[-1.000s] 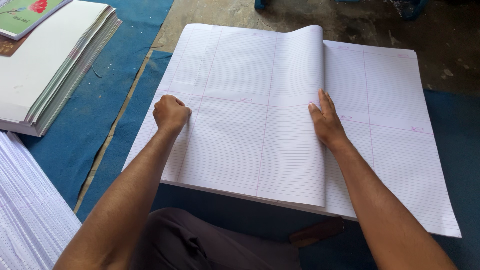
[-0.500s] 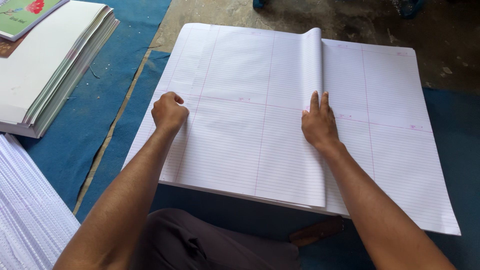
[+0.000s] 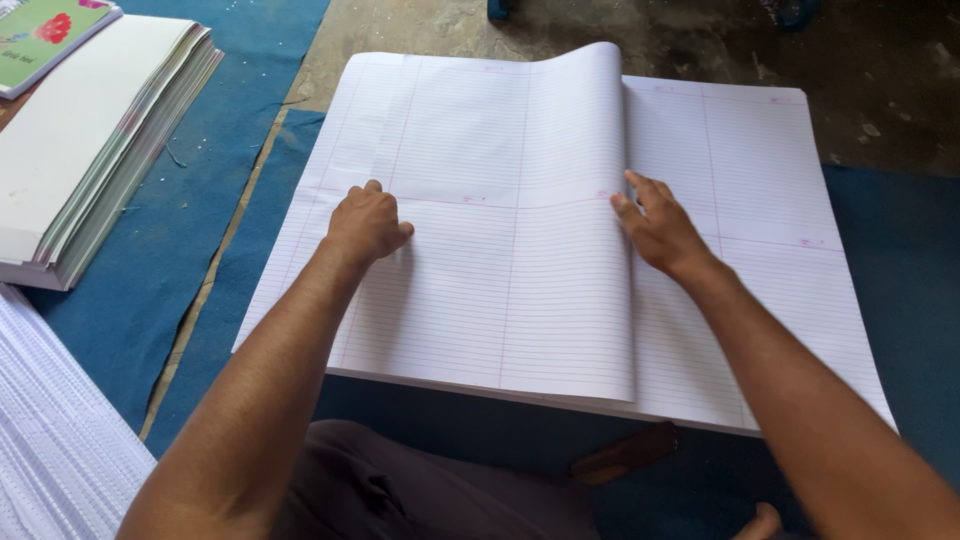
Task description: The person folds a large stack of lined paper in half and presses the crease with a wooden tool. They repeat this process for multiple sheets, stacking the folded sections to the side.
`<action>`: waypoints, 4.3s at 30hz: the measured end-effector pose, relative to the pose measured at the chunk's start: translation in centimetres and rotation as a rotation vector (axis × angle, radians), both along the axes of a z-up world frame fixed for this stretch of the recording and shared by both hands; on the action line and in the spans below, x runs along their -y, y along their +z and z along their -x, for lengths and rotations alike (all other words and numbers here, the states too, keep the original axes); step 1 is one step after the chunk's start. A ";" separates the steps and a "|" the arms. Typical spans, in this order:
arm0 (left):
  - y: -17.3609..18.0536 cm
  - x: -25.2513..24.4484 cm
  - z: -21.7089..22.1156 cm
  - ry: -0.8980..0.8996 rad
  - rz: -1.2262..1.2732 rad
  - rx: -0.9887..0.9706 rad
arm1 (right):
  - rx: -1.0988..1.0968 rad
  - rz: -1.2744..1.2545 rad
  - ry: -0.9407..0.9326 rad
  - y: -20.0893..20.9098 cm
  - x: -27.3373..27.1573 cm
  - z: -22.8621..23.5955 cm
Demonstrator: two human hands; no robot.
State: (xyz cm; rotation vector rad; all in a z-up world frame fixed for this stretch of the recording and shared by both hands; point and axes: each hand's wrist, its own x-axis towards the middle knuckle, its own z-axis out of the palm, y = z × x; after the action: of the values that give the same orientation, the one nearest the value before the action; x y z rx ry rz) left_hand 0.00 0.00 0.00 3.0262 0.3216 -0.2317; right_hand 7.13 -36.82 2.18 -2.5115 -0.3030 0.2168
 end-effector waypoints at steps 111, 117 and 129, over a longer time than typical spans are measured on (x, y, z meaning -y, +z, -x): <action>2.5 3.2 -2.1 0.040 0.065 -0.272 | 0.421 0.145 0.262 -3.7 4.9 -0.5; 2.6 3.1 -2.1 0.032 0.059 -0.271 | 0.450 0.126 0.186 -3.8 3.6 -3.6; 3.1 3.3 -1.9 0.034 0.056 -0.276 | 0.316 0.122 0.043 -3.1 1.5 -7.5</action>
State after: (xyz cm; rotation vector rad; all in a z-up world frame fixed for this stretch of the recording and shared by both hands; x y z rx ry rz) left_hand 1.88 -3.30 3.14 2.9292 0.3782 -0.6473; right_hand 14.66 -38.29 -0.94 -2.6592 -0.4824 -0.1519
